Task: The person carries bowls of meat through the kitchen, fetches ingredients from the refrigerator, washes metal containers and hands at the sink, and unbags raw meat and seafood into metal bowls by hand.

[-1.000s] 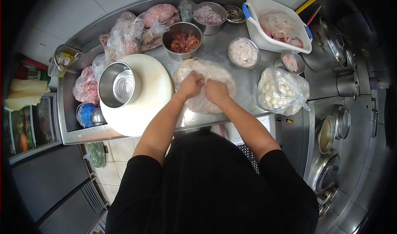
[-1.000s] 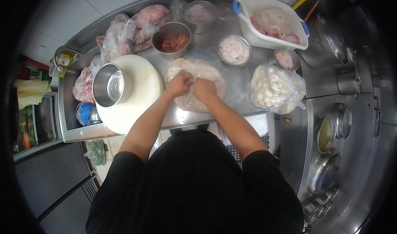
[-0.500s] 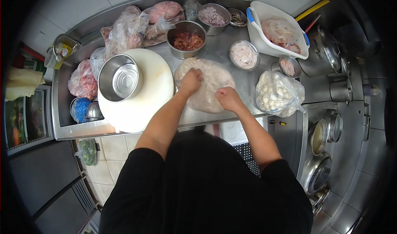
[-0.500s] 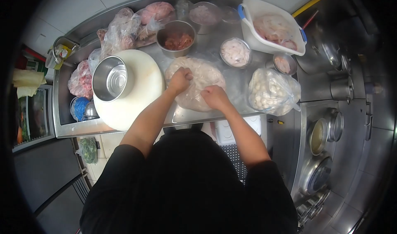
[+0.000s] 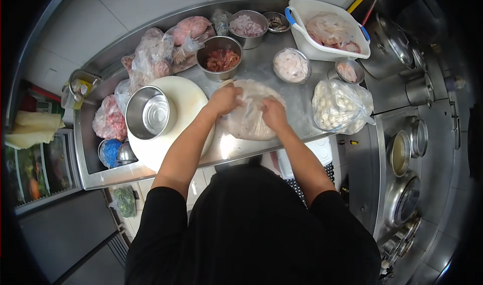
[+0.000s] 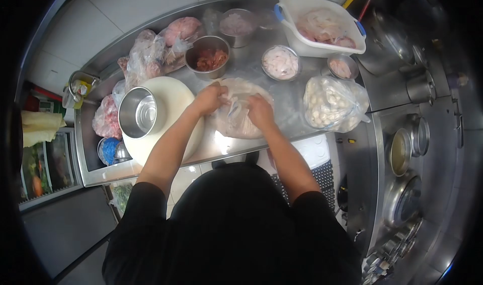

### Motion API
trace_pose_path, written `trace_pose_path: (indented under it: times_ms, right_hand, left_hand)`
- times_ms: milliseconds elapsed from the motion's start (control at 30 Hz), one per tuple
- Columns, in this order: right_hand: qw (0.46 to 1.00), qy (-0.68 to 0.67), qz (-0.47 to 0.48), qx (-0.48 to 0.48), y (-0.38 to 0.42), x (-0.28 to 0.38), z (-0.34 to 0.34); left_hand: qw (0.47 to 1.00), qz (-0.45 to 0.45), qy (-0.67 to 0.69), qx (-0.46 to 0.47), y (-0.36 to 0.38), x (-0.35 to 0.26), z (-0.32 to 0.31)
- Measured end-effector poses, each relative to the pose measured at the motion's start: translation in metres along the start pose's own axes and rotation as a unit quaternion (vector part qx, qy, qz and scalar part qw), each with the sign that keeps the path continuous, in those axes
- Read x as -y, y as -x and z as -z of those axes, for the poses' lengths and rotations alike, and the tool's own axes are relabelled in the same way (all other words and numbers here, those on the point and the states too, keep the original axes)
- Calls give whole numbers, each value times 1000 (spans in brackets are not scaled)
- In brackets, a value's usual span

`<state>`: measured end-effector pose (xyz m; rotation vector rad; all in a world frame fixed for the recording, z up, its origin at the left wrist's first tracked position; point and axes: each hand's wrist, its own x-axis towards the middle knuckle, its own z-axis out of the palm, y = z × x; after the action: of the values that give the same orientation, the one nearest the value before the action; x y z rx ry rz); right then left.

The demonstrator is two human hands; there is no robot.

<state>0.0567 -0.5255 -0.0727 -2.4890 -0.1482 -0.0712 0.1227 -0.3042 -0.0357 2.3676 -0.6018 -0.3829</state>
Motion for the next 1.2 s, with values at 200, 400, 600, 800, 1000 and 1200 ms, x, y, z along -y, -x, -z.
trace_pose_path:
  times_ms: [200,400,600,800,1000,1200]
  right_hand:
    - [989,-66,-56,-120,-6,-53,31]
    - [979,-35,-119,-161,-19,-36,41]
    - [970,-119,186,-107,-6,58,36]
    - [989,-133,40,51,-36,44,-16]
    - [985,74,6,153,-32,10,15]
    - [958,194,-89,193,-26,-5,50]
  left_hand:
    - [998,28,-20,-55,6,4,12]
    - [976,46,-180,-110,8,-30,-9]
    - [965,100,-9,-241,6,-53,2]
    - [954,41,44,-294,21,-49,6]
    - [846,163,385,-331,33,-2,-7]
    - [862,291,372,-183,34,-4,12]
